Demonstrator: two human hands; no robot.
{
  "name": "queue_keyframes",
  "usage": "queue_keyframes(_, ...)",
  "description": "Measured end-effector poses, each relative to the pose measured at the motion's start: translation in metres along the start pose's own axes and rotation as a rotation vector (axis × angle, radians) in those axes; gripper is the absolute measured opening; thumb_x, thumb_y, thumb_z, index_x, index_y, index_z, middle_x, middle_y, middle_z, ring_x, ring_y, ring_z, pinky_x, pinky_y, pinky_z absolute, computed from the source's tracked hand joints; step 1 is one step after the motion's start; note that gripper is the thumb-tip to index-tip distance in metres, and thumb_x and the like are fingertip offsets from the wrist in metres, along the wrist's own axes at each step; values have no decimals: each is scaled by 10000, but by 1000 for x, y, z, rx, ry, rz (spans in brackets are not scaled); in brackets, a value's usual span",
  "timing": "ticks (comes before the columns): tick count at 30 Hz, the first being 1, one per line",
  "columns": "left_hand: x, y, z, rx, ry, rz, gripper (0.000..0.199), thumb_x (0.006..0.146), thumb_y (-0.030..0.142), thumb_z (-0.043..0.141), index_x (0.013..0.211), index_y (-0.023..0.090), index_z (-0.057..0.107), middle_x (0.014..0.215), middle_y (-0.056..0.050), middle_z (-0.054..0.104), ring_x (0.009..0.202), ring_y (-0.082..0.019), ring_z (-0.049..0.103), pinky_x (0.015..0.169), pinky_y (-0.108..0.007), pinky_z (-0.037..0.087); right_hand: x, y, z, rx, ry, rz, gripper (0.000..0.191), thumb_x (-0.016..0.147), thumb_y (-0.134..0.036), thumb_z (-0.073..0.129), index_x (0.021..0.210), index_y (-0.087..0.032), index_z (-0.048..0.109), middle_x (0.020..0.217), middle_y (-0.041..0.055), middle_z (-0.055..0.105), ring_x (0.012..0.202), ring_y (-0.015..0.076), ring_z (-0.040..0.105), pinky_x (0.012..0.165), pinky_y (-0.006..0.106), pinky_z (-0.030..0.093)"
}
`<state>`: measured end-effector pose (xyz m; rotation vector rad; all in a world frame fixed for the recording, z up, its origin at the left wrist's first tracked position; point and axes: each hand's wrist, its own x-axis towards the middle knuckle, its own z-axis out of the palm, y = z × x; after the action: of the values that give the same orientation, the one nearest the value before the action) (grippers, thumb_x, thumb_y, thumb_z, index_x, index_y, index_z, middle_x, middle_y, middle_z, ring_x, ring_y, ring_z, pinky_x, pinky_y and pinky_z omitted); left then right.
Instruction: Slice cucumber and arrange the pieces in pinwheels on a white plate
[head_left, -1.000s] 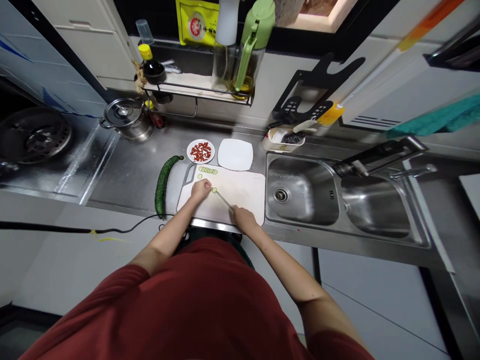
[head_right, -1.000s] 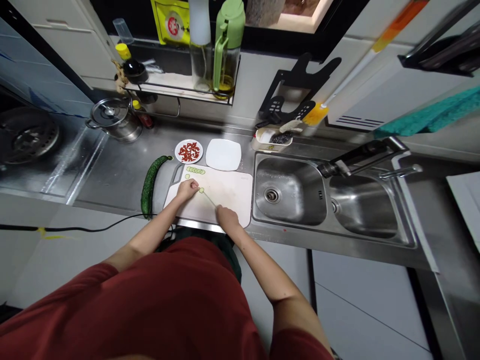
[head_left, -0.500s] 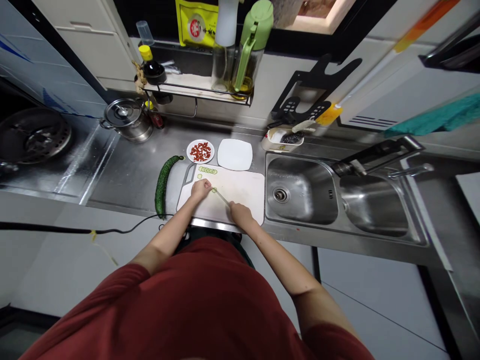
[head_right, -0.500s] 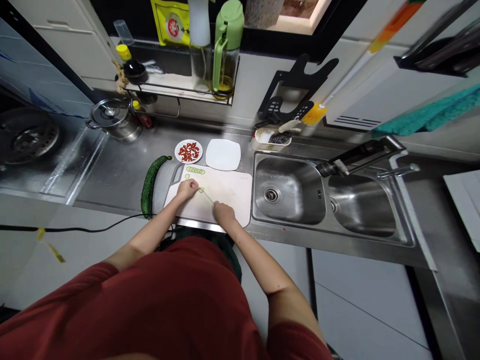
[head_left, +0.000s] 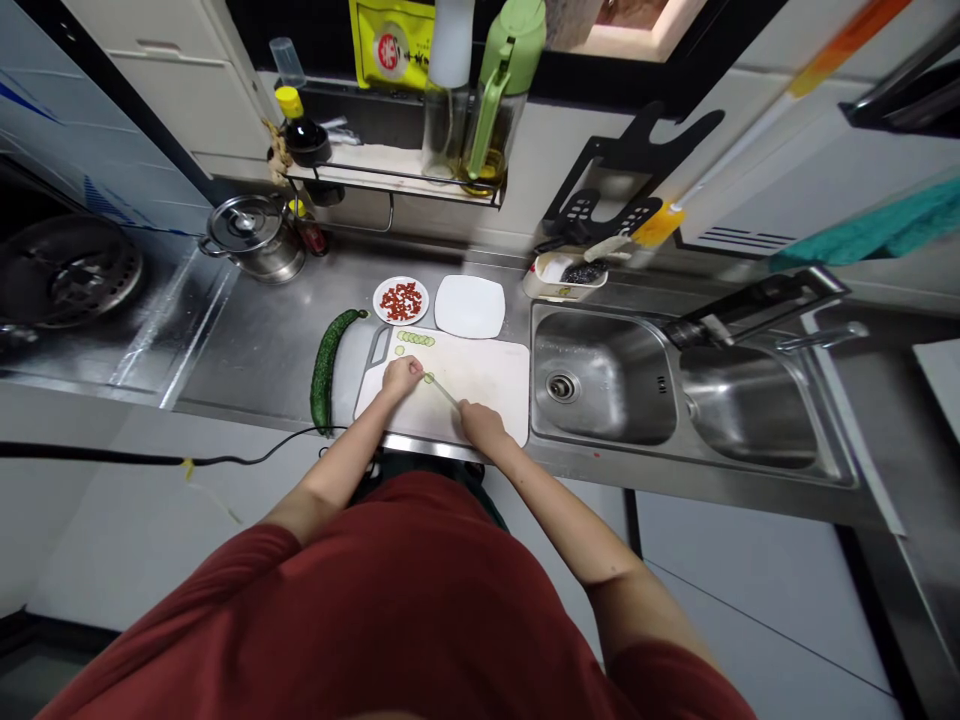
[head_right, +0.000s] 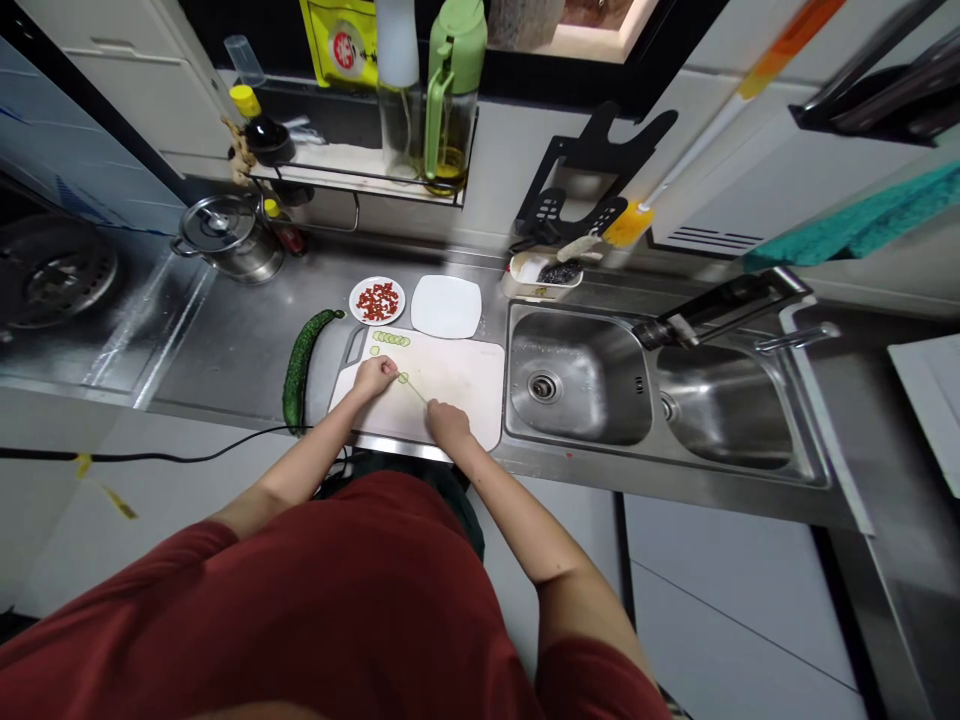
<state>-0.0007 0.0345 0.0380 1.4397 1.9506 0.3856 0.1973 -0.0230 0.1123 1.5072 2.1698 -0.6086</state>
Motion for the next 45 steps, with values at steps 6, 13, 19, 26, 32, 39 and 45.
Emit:
queue_keyframes(6, -1, 2, -1, 3, -2, -4, 132, 715, 290, 673, 815, 203, 667, 818, -2, 675, 705, -112, 561, 629, -212, 380, 4, 0, -3, -7, -16, -3, 300, 888, -53, 338, 1114, -117, 525, 1009, 146, 653, 962, 228, 635, 751, 304, 476)
queue_keyframes(13, -1, 1, -1, -16, 0, 12, 105, 717, 252, 661, 809, 202, 666, 799, -4, 677, 719, -117, 573, 643, -214, 390, 5, 0, -1, -8, -20, 3, 290, 899, -65, 352, 1127, -116, 523, 1020, 154, 647, 967, 234, 634, 755, 310, 476)
queue_keyframes(19, 0, -1, 1, -32, -4, 8, 106, 723, 244, 647, 817, 201, 671, 801, -10, 675, 721, -119, 577, 654, -215, 401, 6, 0, 2, -6, 1, 0, 310, 881, -42, 348, 1119, -117, 532, 1016, 152, 651, 968, 234, 636, 761, 316, 479)
queue_keyframes(26, 1, -2, 2, -9, 0, 13, 132, 723, 265, 644, 834, 198, 665, 821, -14, 679, 724, -118, 573, 646, -212, 387, -1, 6, 5, -9, 17, -3, 309, 870, -40, 358, 1110, -114, 538, 1004, 146, 656, 955, 242, 640, 746, 320, 481)
queue_keyframes(32, -2, -1, 3, 8, 22, 37, 110, 735, 238, 629, 831, 195, 659, 808, -15, 675, 731, -128, 579, 653, -221, 391, -7, 10, 10, -3, 5, -4, 286, 879, -47, 370, 1101, -112, 538, 997, 147, 658, 952, 229, 643, 746, 301, 473)
queue_keyframes(39, -27, 2, 12, 132, 120, 203, 277, 831, 262, 538, 1082, 191, 632, 958, -74, 618, 909, -187, 565, 834, -282, 414, -12, 14, 16, 8, -5, -1, 289, 875, -54, 385, 1123, -113, 520, 996, 149, 657, 958, 225, 641, 742, 287, 463)
queue_keyframes(45, -40, 3, 20, 181, 142, 271, 277, 868, 254, 488, 1092, 195, 639, 1038, -95, 562, 1018, -212, 513, 920, -308, 391, -13, 20, 30, 21, 42, 18, 266, 901, -105, 362, 1121, -139, 507, 966, 132, 663, 914, 234, 647, 719, 302, 449)
